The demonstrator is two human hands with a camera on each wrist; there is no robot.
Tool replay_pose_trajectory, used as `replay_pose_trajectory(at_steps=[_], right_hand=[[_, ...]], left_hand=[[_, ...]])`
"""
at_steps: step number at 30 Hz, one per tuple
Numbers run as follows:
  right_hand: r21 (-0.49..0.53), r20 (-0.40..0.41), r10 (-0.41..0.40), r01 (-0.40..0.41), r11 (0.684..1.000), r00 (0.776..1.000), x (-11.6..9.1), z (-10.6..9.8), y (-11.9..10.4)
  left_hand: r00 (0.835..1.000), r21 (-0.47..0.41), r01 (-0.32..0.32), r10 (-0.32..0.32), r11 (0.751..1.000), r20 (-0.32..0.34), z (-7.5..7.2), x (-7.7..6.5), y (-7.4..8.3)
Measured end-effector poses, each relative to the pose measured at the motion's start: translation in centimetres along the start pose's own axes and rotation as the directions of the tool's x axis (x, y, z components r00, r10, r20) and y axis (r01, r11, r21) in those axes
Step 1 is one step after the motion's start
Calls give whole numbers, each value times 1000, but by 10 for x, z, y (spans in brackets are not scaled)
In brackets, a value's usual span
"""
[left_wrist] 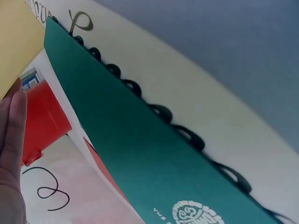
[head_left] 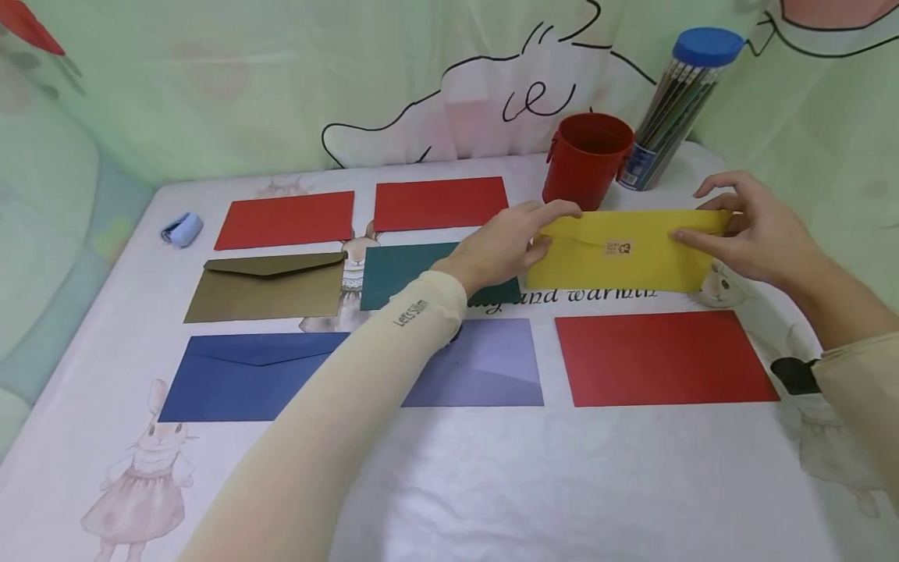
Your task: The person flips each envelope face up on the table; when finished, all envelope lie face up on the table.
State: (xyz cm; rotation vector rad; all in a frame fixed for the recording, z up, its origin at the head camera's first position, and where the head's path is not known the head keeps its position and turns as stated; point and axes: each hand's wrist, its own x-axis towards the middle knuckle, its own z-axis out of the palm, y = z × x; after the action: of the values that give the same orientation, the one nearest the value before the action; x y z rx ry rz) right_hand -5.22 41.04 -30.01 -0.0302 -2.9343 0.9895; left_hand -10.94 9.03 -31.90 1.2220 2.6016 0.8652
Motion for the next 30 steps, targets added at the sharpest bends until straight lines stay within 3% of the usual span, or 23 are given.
replay_pose_trajectory(at_steps=[2, 6, 10, 14, 21, 25, 28, 30], right_hand=[[-14, -8, 0, -1, 1000, 1000, 2, 2, 0], [-132, 10, -39, 40, 990, 999, 12, 7, 2], [-259, 72, -74, 91, 961, 995, 26, 12, 5], [-295, 157, -37, 82, 952, 987, 37, 15, 5], [-326, 217, 17, 56, 944, 976, 45, 19, 7], [-368, 284, 35, 75, 927, 958, 48, 21, 9], [-397, 322, 49, 88, 913, 945, 49, 21, 10], [-395, 320, 60, 76, 916, 945, 49, 21, 11]], left_hand=[[1000, -29, 30, -30, 999, 5, 1, 1, 0], [987, -78, 163, -162, 984, 23, 7, 6, 0], [953, -55, 303, -302, 952, 23, 14, 14, 4], [919, 16, 391, -392, 920, 38, 17, 22, 9], [894, 148, 426, -440, 892, 77, 18, 28, 17], [881, 303, 431, -469, 850, 60, 18, 30, 19], [892, 426, 395, -451, 814, 36, 18, 31, 20], [903, 455, 367, -427, 812, 33, 18, 32, 21]])
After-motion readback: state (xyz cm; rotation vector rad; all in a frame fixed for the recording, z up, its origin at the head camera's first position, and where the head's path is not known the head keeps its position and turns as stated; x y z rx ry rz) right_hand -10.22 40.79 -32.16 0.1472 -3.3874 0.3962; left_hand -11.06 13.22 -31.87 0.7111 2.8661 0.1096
